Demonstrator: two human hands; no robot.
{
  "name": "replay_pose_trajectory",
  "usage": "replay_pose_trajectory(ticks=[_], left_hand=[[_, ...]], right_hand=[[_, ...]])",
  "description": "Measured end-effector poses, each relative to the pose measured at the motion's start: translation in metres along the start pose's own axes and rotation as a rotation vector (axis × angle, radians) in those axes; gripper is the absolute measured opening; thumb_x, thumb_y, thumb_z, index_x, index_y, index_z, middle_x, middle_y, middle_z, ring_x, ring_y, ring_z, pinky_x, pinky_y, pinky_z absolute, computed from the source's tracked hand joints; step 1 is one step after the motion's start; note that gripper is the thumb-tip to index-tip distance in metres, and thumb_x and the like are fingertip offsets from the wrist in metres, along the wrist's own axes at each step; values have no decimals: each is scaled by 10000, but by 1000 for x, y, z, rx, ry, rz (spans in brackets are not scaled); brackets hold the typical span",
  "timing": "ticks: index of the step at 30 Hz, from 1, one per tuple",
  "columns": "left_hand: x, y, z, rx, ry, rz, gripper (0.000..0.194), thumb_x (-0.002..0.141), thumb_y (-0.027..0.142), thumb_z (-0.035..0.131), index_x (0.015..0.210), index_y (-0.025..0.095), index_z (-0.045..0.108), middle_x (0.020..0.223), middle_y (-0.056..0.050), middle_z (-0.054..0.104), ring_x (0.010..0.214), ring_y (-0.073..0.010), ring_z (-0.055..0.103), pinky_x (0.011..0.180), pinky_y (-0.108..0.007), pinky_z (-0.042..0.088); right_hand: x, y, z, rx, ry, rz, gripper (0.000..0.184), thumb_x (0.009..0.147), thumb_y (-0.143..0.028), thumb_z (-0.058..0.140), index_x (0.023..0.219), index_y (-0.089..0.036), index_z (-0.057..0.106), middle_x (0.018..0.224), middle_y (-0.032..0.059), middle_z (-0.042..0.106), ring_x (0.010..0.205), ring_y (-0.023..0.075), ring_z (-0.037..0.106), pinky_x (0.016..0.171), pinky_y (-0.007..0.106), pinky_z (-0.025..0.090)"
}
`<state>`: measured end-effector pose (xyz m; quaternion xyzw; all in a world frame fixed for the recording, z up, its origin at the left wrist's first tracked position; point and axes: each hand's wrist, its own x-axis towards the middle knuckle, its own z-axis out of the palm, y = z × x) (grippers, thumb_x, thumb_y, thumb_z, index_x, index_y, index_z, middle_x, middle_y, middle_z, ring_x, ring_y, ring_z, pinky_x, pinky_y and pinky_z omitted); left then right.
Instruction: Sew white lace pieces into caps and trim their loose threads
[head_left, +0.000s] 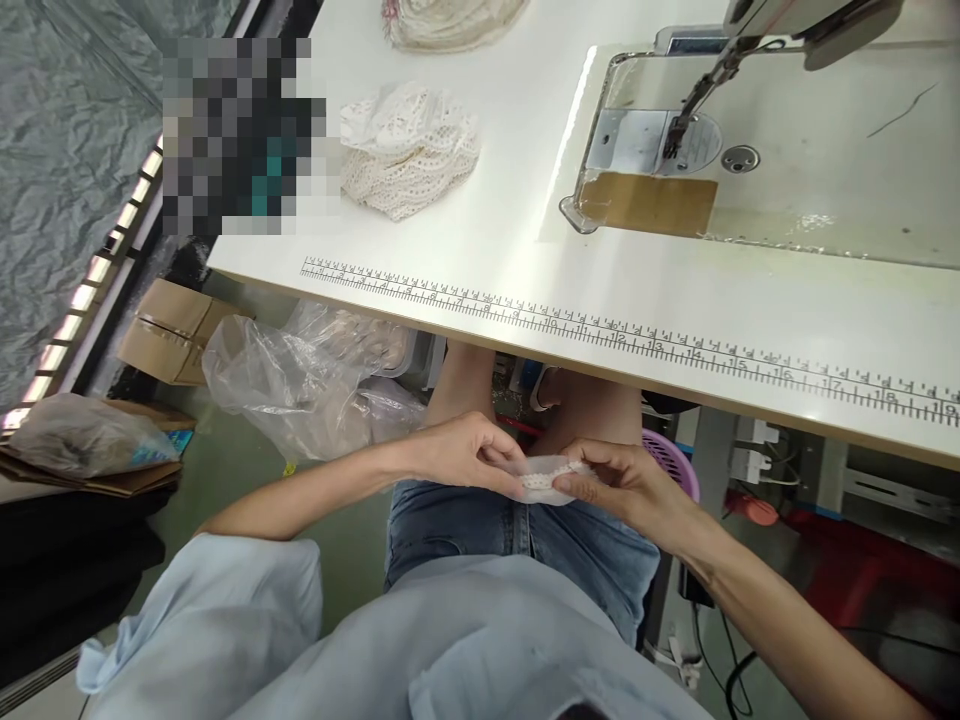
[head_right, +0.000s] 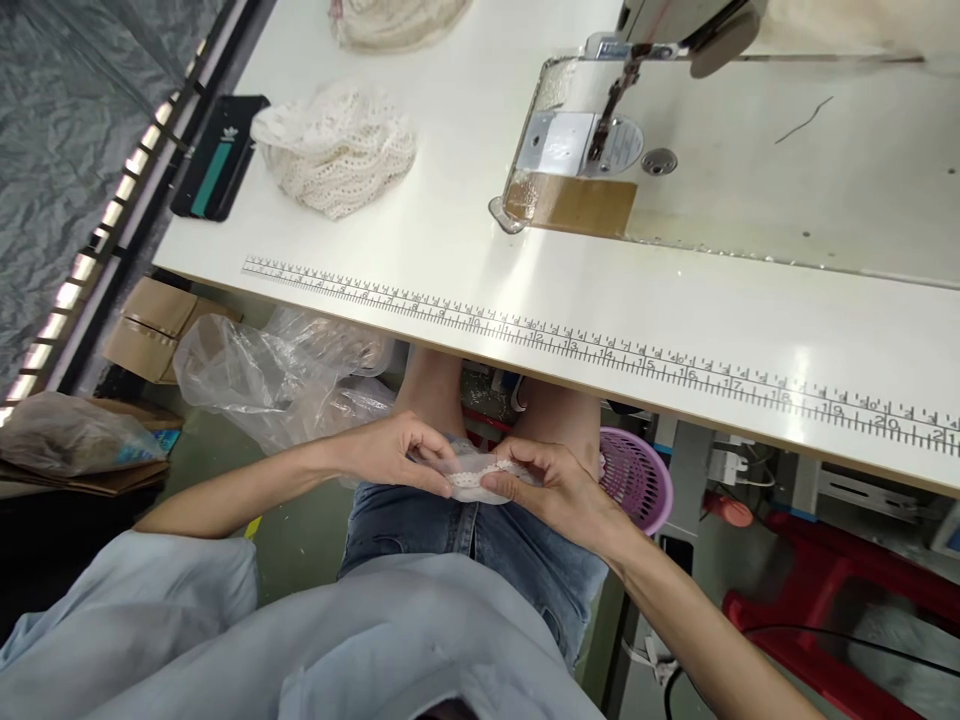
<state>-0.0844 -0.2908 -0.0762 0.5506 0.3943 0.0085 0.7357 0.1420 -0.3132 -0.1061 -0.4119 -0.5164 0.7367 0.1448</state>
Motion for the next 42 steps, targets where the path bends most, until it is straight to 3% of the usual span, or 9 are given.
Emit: replay_pose_trajectory(ticks=[3, 7, 18, 29, 37, 40, 42], left_hand=[[4, 3, 4, 29, 33, -10, 383, 668, 399, 724, 932, 123, 696, 857, -55, 711, 789, -166, 646, 642, -180, 451], [10, 5, 10, 44, 114, 22, 306, 709, 367, 690, 869, 107, 709, 803, -59, 712, 766, -165, 650, 631, -181, 451], [6, 3, 4, -22, 92, -47, 230, 701, 295, 697, 820, 99, 720, 714, -56, 708, 640, -125, 632, 571, -165, 448], [3, 4, 7, 31, 155, -43, 257, 719, 336, 684, 815, 100, 717, 739, -62, 712, 666, -133, 637, 558, -162, 427], [2, -3, 5, 8, 127, -23, 233, 723, 323, 685, 796, 102, 705, 730, -48, 701, 680, -132, 637, 597, -170, 444], [2, -4, 5, 24, 89, -15, 255, 735, 334, 676, 856, 111, 695, 784, -49, 702, 721, -140, 638, 621, -176, 438], [3, -2, 6, 27, 75, -16, 363, 719, 362, 692, 999, 132, 664, 838, -49, 707, 763, -152, 639, 647, -186, 434]], right_hand=[[0, -2, 2, 1, 11, -6, 208, 801, -397, 605, 818, -193, 646, 806, 29, 647, 757, 172, 566, 661, 263, 418], [-2, -3, 3, 6, 22, -16, 207, 798, -401, 604, 812, -200, 649, 822, 27, 639, 754, 170, 564, 657, 263, 421], [-3, -1, -3, -76, -37, -53, 255, 779, -432, 620, 839, -185, 643, 783, 26, 637, 742, 165, 561, 671, 257, 434], [0, 2, 2, -166, 23, -73, 286, 802, -454, 585, 768, -173, 621, 701, 14, 607, 646, 138, 529, 577, 235, 397], [1, 2, 4, -167, 15, -77, 305, 807, -460, 576, 737, -166, 616, 670, 7, 585, 630, 131, 503, 565, 233, 379], [1, 0, 6, -178, 3, -75, 313, 822, -458, 554, 733, -164, 616, 660, 4, 580, 621, 127, 501, 557, 229, 375], [0, -1, 8, -185, -7, -69, 309, 828, -453, 547, 747, -165, 625, 666, 3, 591, 626, 129, 515, 562, 228, 382]])
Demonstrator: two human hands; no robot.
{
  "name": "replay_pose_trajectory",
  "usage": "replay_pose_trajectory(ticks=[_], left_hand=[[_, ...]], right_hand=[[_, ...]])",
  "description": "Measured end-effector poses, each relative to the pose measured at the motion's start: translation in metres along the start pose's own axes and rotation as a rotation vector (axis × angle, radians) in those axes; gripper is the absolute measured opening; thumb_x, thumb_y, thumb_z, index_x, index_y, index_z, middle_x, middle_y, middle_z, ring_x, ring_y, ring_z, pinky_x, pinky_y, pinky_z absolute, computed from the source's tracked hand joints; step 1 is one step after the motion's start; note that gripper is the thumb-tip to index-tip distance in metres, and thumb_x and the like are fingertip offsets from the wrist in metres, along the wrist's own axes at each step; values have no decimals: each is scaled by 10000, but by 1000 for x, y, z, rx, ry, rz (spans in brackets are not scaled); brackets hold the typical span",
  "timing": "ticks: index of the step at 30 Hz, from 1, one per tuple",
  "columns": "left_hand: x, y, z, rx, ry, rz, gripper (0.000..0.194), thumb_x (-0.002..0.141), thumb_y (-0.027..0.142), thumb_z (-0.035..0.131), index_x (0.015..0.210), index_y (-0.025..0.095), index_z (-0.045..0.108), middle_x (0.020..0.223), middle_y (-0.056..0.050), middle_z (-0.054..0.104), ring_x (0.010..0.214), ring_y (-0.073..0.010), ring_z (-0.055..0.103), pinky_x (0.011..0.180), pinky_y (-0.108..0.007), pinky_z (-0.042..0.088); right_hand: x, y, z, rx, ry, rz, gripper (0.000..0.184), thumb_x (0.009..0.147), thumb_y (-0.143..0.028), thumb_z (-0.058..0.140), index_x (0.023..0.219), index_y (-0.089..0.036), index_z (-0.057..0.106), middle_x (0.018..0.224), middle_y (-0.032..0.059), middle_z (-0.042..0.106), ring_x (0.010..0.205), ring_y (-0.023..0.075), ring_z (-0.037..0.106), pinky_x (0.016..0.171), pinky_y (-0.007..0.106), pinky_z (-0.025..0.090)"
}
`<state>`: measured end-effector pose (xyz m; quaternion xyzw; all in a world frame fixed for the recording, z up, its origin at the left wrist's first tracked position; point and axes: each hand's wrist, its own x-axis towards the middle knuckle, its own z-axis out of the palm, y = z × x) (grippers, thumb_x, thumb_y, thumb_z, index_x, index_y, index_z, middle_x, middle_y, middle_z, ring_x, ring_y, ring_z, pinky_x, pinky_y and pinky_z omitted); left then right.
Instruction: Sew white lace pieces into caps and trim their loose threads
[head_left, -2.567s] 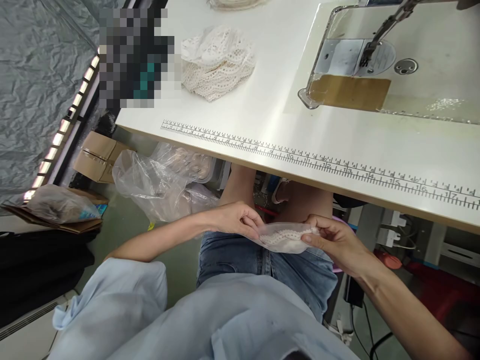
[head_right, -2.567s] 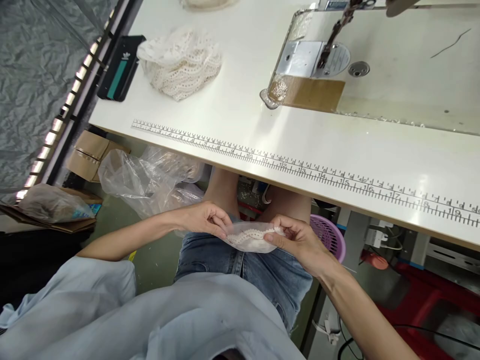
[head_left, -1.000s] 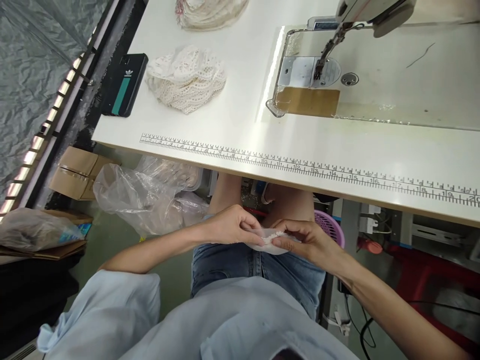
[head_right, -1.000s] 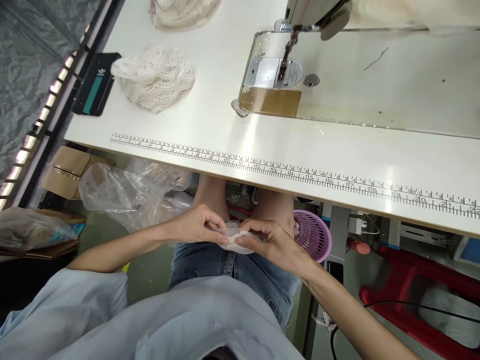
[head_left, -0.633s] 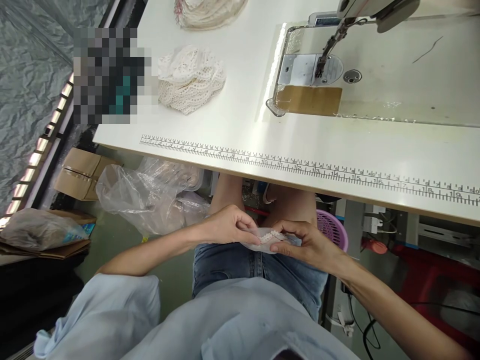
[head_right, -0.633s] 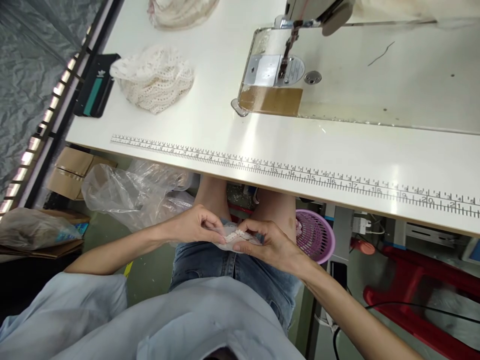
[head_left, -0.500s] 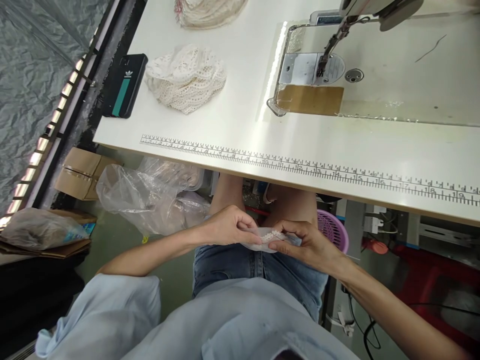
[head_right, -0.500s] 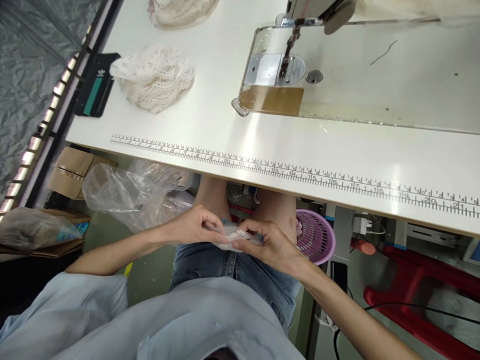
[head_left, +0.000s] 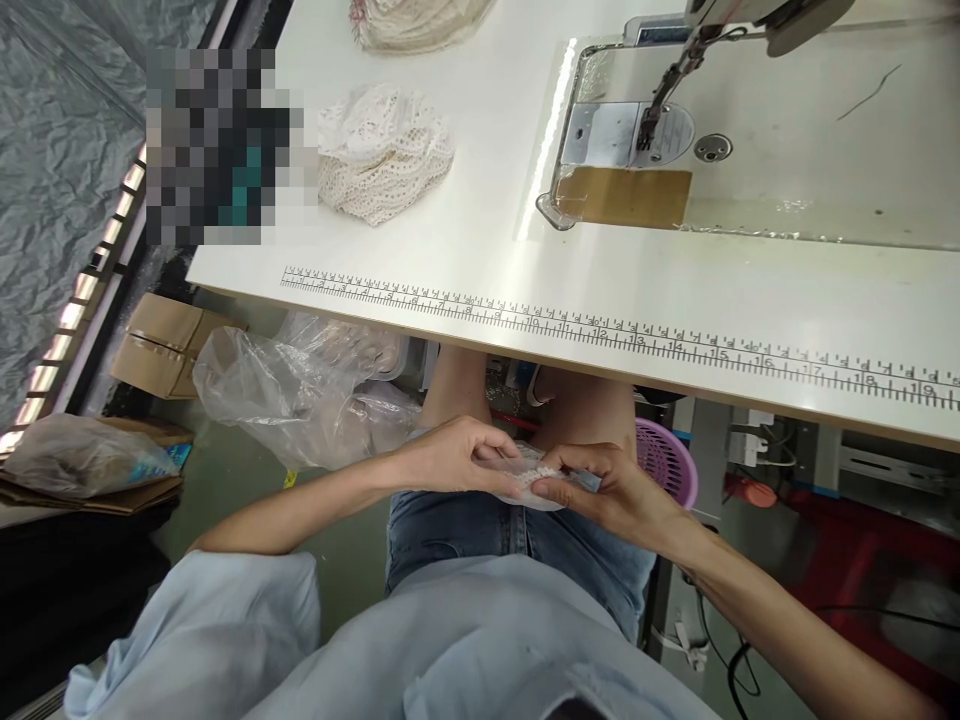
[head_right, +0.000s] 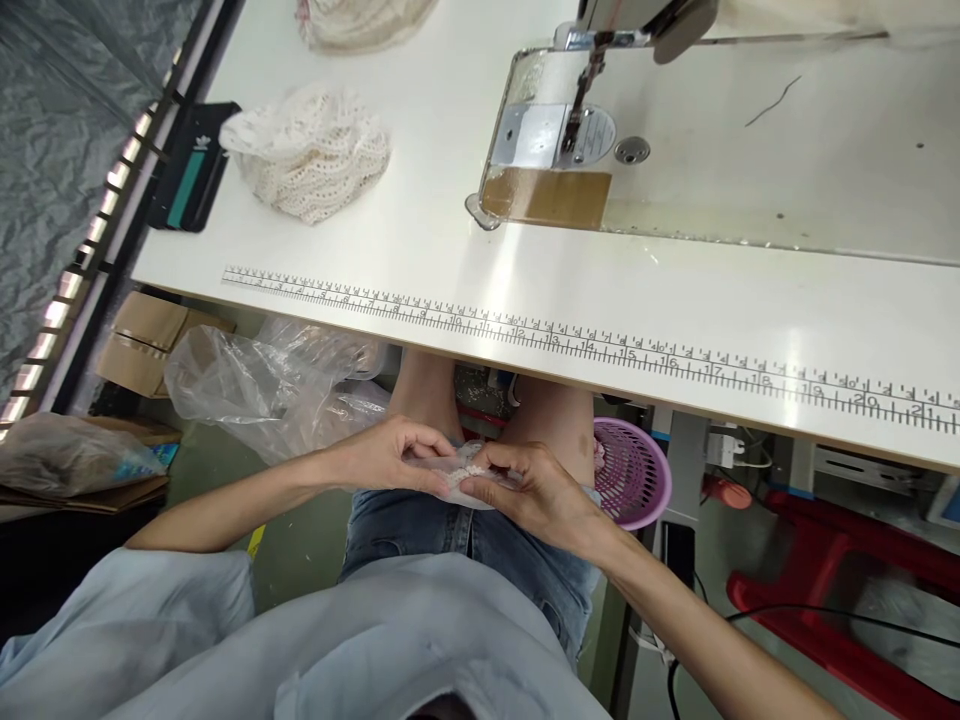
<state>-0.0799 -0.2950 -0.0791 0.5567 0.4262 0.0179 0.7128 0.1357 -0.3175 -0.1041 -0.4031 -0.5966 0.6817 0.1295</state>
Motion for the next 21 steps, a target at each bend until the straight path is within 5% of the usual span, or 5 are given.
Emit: replay_pose_trajectory(ticks=[4, 10, 16, 21], left_hand=[[4, 6, 6, 49, 9, -39, 567, 678, 395, 722, 1176, 163, 580, 848, -43, 717, 782, -169, 633, 656, -199, 418], [9, 5, 13, 73, 58, -86, 307, 700, 387, 689, 841, 115, 692, 665, -18, 677, 609, -114, 553, 535, -174, 348], [10, 2, 10, -118, 26, -85, 293, 646, 381, 729, 700, 100, 665, 525, 36, 531, 493, -52, 399, 476, -177, 276], [13, 3, 9, -263, -25, -121, 217, 593, 288, 764, 645, 105, 659, 561, 33, 544, 542, -62, 446, 519, -183, 333]], right_hand=[[0, 1, 2, -64, -7, 8, 312, 845, -451, 523, 777, -173, 648, 685, 5, 615, 641, 136, 532, 561, 232, 374], [-2, 4, 1, -173, 19, 4, 323, 864, -450, 497, 768, -180, 645, 638, -4, 581, 581, 119, 475, 504, 235, 318], [-3, 3, -2, -123, 4, -2, 290, 848, -452, 524, 788, -194, 641, 678, 0, 617, 621, 133, 524, 530, 237, 355], [-1, 5, -5, 2, -50, -39, 255, 828, -430, 564, 806, -194, 659, 711, 5, 631, 668, 144, 553, 579, 241, 394]])
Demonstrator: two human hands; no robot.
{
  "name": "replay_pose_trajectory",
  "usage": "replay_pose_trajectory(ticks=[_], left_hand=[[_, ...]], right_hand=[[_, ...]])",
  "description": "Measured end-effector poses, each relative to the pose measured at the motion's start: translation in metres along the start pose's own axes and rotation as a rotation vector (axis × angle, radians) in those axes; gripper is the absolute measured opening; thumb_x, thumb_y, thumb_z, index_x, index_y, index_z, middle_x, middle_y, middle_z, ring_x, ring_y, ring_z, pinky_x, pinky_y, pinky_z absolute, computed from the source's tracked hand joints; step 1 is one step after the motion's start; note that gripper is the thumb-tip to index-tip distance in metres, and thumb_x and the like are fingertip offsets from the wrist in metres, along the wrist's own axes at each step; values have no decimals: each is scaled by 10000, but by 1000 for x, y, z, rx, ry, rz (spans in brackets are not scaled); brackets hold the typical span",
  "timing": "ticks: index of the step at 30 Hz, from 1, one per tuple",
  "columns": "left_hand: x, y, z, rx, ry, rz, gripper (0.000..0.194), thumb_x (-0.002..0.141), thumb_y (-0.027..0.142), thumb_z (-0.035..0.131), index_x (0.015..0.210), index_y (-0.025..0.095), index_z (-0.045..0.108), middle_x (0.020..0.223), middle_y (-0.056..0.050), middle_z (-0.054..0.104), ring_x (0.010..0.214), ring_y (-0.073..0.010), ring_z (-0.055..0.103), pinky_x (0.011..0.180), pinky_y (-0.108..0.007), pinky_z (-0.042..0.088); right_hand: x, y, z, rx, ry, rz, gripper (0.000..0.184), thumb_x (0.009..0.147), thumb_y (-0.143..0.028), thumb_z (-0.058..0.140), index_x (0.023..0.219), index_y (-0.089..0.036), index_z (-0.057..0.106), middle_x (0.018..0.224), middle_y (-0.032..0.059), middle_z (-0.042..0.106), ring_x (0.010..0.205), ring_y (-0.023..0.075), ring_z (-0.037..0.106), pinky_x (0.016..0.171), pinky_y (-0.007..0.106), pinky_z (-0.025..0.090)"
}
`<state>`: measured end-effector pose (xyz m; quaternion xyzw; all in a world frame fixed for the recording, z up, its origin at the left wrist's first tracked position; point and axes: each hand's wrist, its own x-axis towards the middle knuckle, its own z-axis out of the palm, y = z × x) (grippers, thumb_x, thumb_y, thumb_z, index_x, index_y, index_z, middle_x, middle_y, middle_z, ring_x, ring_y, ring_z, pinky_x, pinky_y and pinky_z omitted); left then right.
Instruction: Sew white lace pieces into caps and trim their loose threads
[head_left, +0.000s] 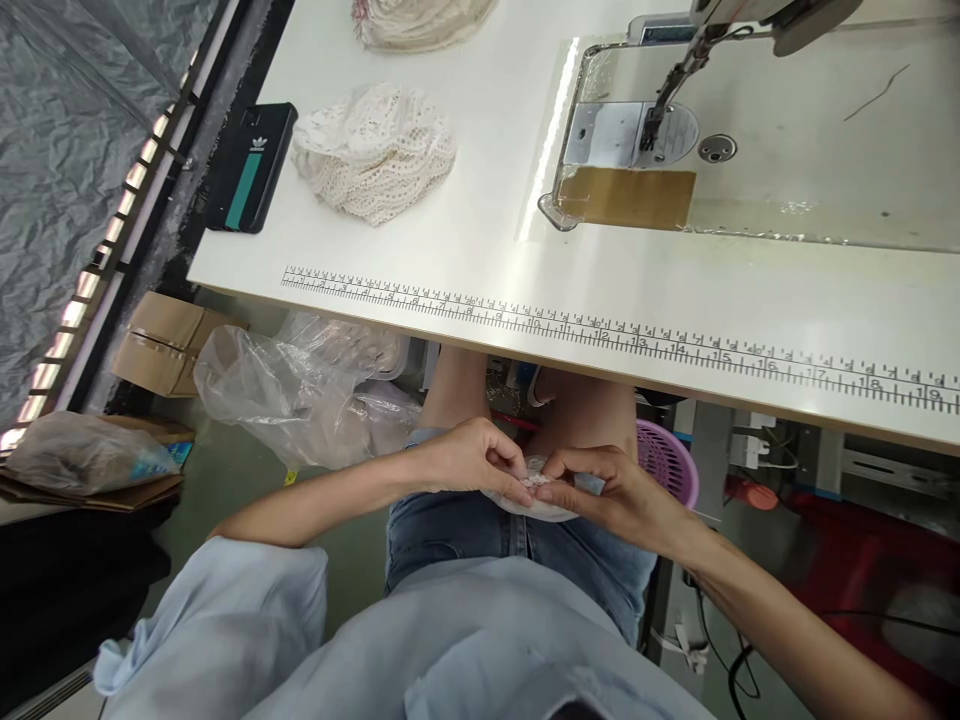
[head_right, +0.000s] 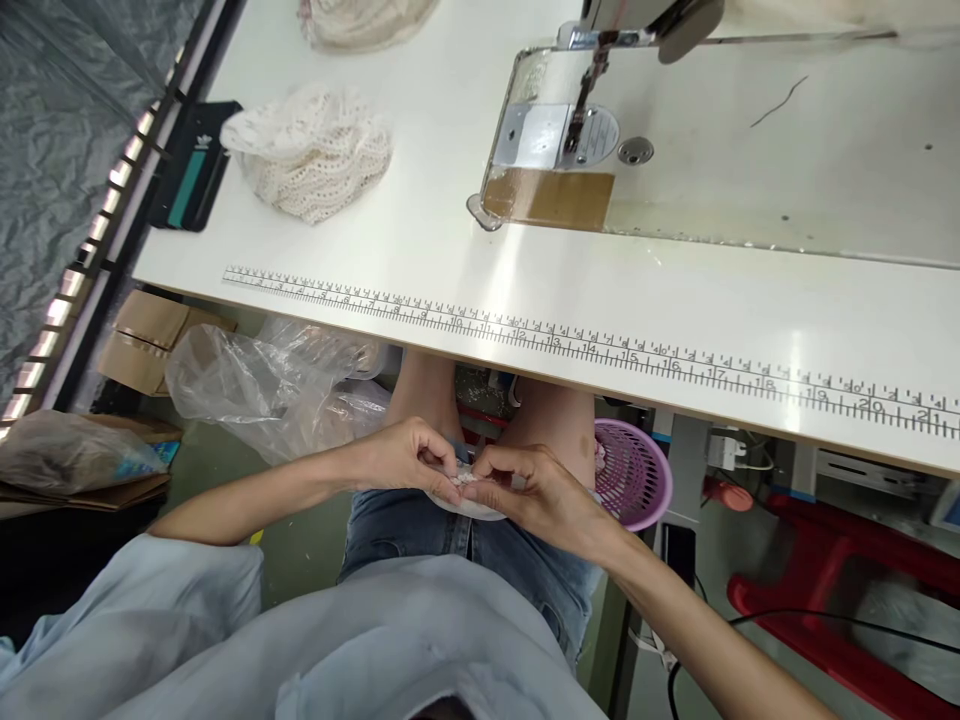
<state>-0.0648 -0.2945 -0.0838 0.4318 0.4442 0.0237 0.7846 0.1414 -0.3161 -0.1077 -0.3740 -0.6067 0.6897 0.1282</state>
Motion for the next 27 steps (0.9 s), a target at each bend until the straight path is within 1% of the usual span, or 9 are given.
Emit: replay_pose_trajectory(ticks=[5, 9, 14, 17, 20, 24, 27], left_hand=[[2, -3, 1, -7, 15, 2, 234, 575, 291, 778, 638, 104, 654, 541, 44, 525, 519, -53, 434, 511, -178, 336], [2, -5, 3, -28, 8, -5, 270, 604, 326, 764, 710, 107, 645, 548, 45, 536, 517, -56, 460, 526, -175, 356], [1, -5, 5, 37, 43, 55, 245, 636, 316, 743, 700, 109, 628, 502, 64, 506, 484, -41, 431, 497, -155, 328], [1, -4, 6, 72, 63, 51, 216, 653, 297, 723, 695, 107, 627, 542, 44, 558, 503, -52, 467, 517, -161, 358], [2, -4, 6, 85, 56, 52, 214, 657, 297, 712, 698, 108, 619, 589, 26, 587, 518, -60, 483, 518, -166, 366], [3, -3, 6, 143, 43, 109, 244, 667, 313, 706, 640, 113, 571, 527, 54, 494, 487, -39, 399, 475, -156, 298], [3, -1, 6, 168, 46, 94, 265, 662, 326, 713, 637, 123, 544, 497, 73, 438, 464, -34, 343, 446, -161, 253]], right_hand=[[1, 0, 0, 95, 11, 15, 254, 810, -416, 595, 763, -174, 654, 690, 3, 612, 664, 135, 535, 592, 240, 392], [0, 0, 0, 113, 28, 26, 267, 801, -425, 601, 740, -169, 649, 669, 2, 596, 644, 130, 517, 577, 243, 380], [-2, -1, 0, 92, 56, 34, 277, 802, -436, 593, 743, -169, 645, 669, 4, 593, 632, 125, 502, 564, 240, 376], [-2, 0, 1, 98, 66, 34, 278, 799, -435, 596, 737, -167, 637, 670, 2, 587, 632, 122, 494, 568, 236, 378], [-2, 1, 1, 98, 79, 46, 276, 781, -442, 614, 736, -170, 622, 663, -5, 569, 629, 119, 486, 574, 235, 378], [-2, 3, 1, 75, 88, 48, 274, 779, -452, 614, 752, -179, 600, 671, -7, 547, 629, 120, 468, 575, 240, 372], [-2, 4, 1, 52, 77, 49, 285, 795, -467, 588, 759, -185, 596, 664, -6, 536, 620, 123, 454, 564, 244, 363]])
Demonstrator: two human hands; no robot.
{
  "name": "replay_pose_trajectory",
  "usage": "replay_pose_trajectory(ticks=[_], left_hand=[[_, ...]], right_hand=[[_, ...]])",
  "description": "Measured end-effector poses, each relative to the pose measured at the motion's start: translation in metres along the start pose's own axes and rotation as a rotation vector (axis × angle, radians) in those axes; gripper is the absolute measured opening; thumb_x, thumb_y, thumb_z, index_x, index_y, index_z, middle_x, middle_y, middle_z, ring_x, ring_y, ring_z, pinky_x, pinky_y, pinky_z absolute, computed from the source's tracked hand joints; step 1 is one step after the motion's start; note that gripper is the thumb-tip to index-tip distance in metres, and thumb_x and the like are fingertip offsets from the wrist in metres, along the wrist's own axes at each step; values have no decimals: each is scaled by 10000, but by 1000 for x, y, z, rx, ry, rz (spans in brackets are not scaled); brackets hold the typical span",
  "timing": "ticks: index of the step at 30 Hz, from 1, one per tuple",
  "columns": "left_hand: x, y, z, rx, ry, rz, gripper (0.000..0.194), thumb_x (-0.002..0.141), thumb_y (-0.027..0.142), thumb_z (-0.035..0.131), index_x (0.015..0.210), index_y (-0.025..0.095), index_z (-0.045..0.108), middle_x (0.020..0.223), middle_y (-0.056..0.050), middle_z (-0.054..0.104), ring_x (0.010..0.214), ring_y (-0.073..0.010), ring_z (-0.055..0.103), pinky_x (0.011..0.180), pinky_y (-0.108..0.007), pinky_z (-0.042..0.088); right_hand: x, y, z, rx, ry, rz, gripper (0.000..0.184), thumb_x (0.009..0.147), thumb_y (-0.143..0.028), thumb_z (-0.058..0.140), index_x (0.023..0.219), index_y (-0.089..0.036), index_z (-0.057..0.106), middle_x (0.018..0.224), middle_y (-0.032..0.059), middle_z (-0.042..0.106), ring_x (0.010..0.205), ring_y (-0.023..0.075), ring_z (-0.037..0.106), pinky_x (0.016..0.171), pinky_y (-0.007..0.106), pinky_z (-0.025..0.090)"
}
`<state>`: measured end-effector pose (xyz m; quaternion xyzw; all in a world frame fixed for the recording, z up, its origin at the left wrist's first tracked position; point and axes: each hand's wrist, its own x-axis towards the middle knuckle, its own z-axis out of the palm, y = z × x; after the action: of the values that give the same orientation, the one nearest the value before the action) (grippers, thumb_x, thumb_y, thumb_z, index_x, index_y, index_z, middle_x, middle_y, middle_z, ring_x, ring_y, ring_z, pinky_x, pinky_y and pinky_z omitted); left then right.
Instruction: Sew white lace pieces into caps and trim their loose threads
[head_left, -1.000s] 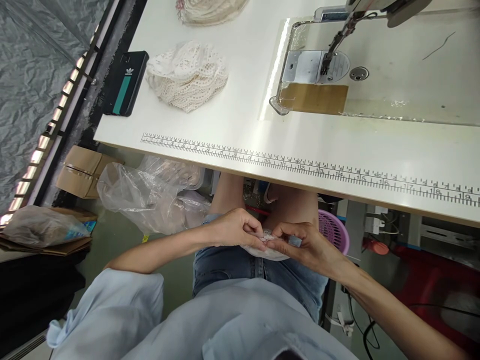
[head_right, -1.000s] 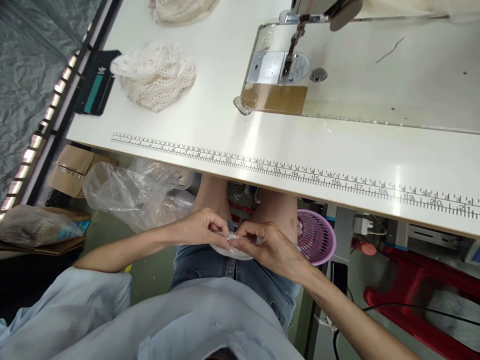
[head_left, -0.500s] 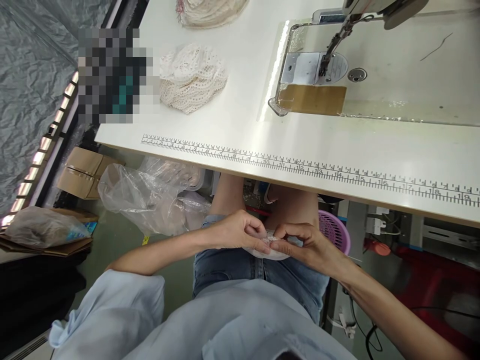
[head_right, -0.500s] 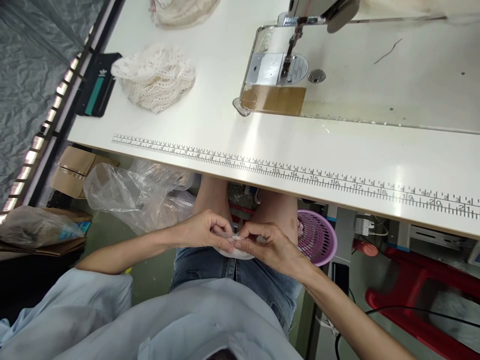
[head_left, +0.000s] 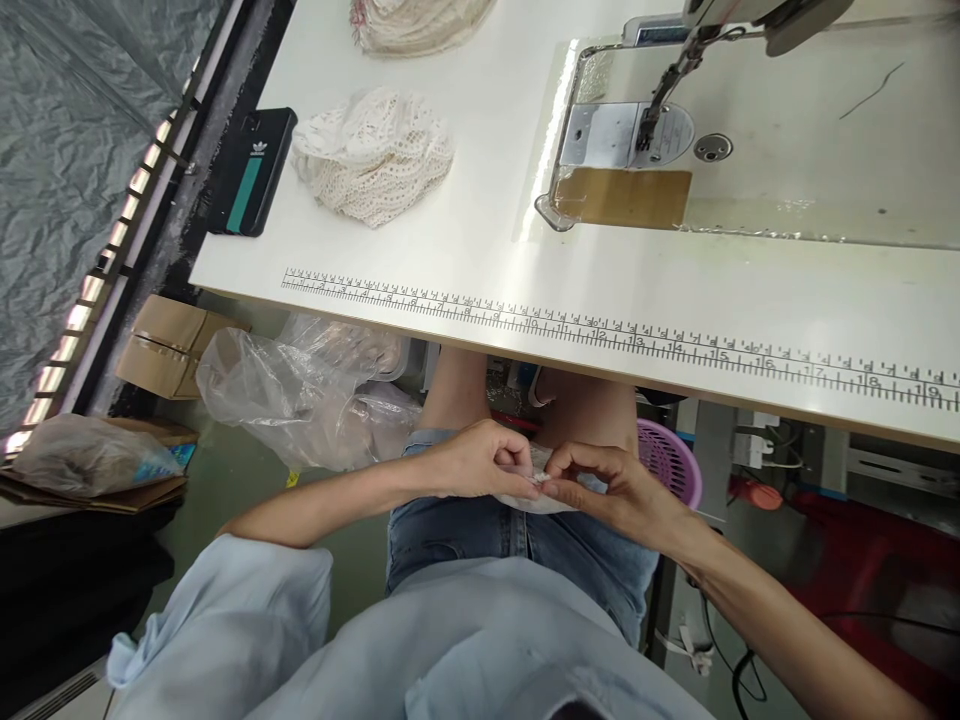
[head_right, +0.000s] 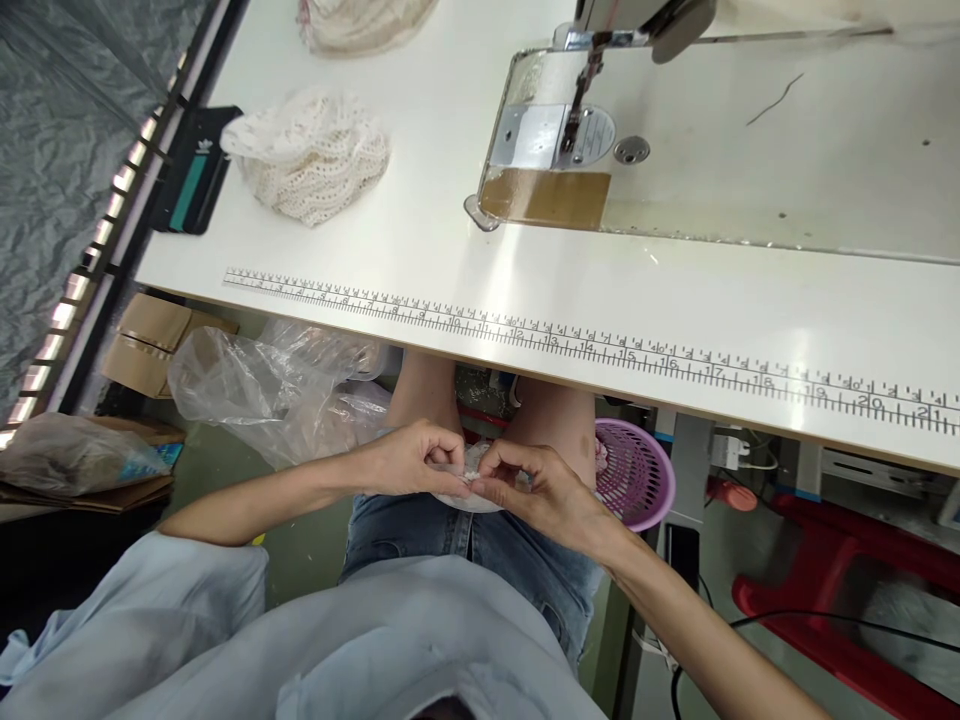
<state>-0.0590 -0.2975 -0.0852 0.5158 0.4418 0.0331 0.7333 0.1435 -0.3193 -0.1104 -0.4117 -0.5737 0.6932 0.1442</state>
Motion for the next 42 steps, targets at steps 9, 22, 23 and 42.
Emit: replay_pose_trajectory(ticks=[9, 22, 23, 42], left_hand=[[3, 0, 1, -93, -44, -146, 259, 640, 300, 732, 791, 111, 639, 593, 31, 594, 533, -64, 478, 516, -167, 354], [7, 0, 2, -203, -48, -151, 216, 602, 273, 755, 686, 89, 678, 520, 34, 544, 477, -43, 422, 466, -164, 299], [7, 1, 3, -203, -44, -163, 218, 600, 274, 755, 689, 90, 680, 518, 35, 544, 475, -44, 422, 465, -166, 297], [23, 3, 10, -43, -85, -216, 321, 581, 381, 727, 572, 97, 577, 467, 69, 354, 468, -41, 246, 466, -216, 139]], right_hand=[[-2, 1, -2, -15, 10, -5, 290, 804, -465, 581, 756, -180, 602, 679, 4, 571, 643, 133, 487, 588, 250, 384], [-1, 0, -3, 8, -11, -4, 247, 813, -424, 582, 763, -182, 584, 685, 0, 551, 648, 125, 476, 597, 242, 383], [-1, 0, -3, 9, -14, -2, 246, 808, -423, 588, 761, -182, 581, 680, -3, 543, 641, 122, 470, 593, 241, 380], [-13, 5, -4, -39, 123, -96, 288, 796, -433, 581, 746, -150, 596, 626, -29, 533, 579, 90, 447, 524, 199, 352]])
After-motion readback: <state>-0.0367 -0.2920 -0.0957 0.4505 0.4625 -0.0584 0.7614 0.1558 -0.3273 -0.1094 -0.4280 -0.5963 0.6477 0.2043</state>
